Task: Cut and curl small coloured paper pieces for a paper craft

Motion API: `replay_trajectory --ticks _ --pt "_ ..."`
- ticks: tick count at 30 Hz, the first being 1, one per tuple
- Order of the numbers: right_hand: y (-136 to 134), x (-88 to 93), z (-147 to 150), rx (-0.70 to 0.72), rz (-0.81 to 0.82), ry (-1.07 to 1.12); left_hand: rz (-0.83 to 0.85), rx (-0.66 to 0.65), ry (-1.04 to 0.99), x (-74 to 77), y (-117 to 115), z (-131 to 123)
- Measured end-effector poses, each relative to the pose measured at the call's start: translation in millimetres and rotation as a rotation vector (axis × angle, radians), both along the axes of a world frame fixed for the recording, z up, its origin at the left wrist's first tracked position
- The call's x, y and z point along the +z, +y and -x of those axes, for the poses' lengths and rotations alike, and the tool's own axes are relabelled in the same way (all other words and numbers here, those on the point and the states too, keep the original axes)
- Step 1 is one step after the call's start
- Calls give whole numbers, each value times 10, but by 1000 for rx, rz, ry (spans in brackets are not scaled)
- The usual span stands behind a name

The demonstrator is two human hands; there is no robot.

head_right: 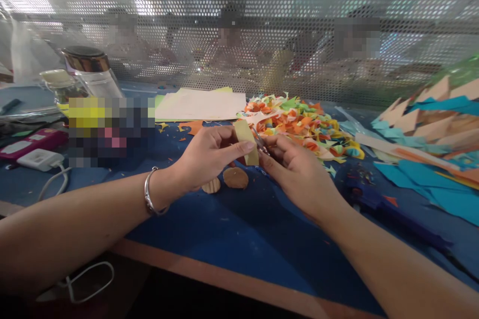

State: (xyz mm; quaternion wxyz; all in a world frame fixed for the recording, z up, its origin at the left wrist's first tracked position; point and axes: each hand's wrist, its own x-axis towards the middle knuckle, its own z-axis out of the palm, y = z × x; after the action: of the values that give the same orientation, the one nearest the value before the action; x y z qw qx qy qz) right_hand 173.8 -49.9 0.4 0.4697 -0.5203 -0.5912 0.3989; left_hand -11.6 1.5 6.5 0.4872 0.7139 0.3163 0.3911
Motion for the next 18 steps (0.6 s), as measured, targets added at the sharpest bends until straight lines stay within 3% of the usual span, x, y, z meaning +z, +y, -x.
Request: replay_trajectory --ticks 18 --pt "32 12 -13 30 -67 -139 60 -34 -4 6 -3 -3"
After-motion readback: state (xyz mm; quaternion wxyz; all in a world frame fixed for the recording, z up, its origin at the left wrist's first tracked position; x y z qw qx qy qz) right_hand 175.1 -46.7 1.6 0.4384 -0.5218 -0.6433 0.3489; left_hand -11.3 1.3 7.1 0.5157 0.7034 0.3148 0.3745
